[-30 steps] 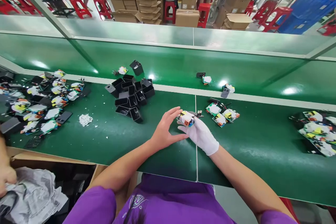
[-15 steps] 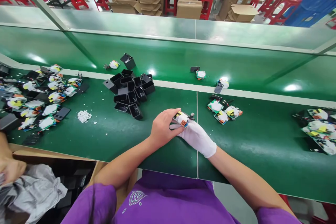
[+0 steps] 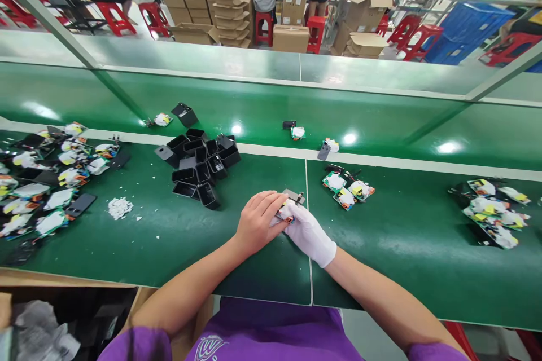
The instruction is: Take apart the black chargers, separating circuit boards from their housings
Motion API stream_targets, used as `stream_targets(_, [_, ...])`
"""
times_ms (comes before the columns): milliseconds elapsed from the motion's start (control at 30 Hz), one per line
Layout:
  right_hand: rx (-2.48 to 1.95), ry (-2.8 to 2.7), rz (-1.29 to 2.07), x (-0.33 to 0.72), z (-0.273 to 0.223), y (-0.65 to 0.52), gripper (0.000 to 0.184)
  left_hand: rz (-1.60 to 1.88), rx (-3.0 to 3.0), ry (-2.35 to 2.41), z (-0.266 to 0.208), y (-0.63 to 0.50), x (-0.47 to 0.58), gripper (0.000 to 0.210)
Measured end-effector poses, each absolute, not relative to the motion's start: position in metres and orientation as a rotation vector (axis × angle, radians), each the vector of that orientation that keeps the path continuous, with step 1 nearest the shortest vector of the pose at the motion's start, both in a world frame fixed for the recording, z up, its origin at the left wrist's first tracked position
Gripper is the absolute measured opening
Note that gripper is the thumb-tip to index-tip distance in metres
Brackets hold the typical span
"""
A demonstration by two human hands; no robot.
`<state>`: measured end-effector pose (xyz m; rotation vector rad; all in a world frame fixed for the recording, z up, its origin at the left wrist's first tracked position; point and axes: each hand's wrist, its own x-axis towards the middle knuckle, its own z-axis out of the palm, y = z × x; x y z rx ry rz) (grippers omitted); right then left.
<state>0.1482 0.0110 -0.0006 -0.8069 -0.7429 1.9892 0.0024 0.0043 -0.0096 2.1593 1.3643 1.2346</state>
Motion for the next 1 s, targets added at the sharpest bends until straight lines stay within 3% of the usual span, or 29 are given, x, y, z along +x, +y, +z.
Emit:
stream_targets(100, [-0.803, -0.93, 2.038, 0.159, 0.001, 0.014, 0.045, 1.287, 1.888, 1.365, -0.007, 0.007, 0.001, 0.03])
stream_targets(200, [-0.954, -1.523, 1.959, 0.181, 0.014, 0.025, 0.049, 1.324, 1.435, 1.328, -0.003, 0.014, -0.002, 0.03])
stream_targets(300, [-1.371, -1.987, 1.314, 0.203, 0.035, 0.055, 0.033, 1.398, 0.973, 1.238, -0.001, 0.025, -0.006, 0.047])
stream_targets(367, [-1.601, -1.975, 0.968, 0.211, 0.05, 0.09, 0.036, 1.415, 0.824, 1.208, -0.002, 0.032, -0.009, 0.057])
stream_targets(467, [-1.838, -1.954, 0.713, 0.212, 0.065, 0.153, 0.042, 1.408, 0.786, 1.211, -0.005, 0.039, -0.012, 0.061])
stream_targets(700, [-2.233, -2.025, 0.738, 0.175, 0.06, 0.238, 0.034, 1.412, 0.751, 1.239, -0.01, 0.046, -0.016, 0.064])
stream_targets(1000, [-2.003, -2.168, 0.778, 0.103, 0.053, 0.265, 0.035, 1.406, 0.742, 1.252, -0.016, 0.051, -0.016, 0.064])
